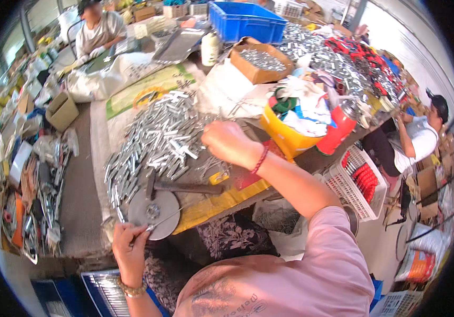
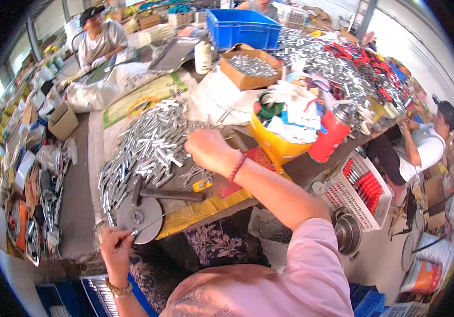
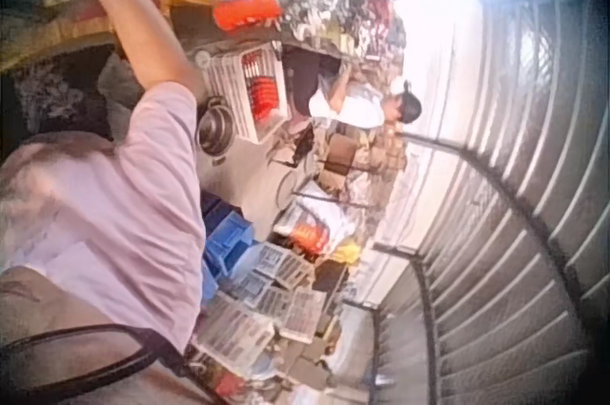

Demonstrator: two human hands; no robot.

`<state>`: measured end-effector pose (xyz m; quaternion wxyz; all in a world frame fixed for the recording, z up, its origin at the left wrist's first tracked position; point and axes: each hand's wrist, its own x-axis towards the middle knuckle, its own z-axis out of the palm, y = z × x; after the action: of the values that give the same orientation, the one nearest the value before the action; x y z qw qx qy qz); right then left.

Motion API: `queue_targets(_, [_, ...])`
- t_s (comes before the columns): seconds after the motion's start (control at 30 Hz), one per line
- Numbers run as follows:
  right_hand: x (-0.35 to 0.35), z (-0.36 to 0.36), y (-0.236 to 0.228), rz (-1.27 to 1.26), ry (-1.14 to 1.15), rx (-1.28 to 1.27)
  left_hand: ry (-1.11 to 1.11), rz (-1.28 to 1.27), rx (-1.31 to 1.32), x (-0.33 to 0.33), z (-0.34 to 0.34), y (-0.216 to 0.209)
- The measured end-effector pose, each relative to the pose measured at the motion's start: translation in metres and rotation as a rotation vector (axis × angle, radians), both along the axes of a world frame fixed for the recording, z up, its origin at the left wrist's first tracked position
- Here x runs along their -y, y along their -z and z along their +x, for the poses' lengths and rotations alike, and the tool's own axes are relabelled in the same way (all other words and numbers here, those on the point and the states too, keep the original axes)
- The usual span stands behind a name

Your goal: The person is assembling or inspecting small metal parts at a workbench using a hammer and a circular metal plate.

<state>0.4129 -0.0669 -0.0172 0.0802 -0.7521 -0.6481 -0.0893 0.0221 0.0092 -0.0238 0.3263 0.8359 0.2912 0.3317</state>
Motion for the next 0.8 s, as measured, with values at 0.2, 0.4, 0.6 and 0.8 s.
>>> queue_targets(0.2, [0.010, 0.000, 0.002, 0.106, -0.065, 0.005, 0.025, -0.040, 0.007, -0.001, 0.003, -0.001])
queue_targets(0.4, [0.015, -0.004, 0.000, 0.133, -0.055, -0.053, 0.038, -0.043, 0.032, 0.001, 0.002, -0.001])
queue_targets(0.6, [0.016, -0.046, -0.014, 0.336, -0.078, -0.375, 0.004, 0.003, 0.010, 0.001, -0.003, 0.002])
queue_targets(0.8, [0.022, -0.132, -0.033, 0.408, -0.360, -0.570, -0.003, 0.091, -0.028, -0.004, 0.007, 0.003])
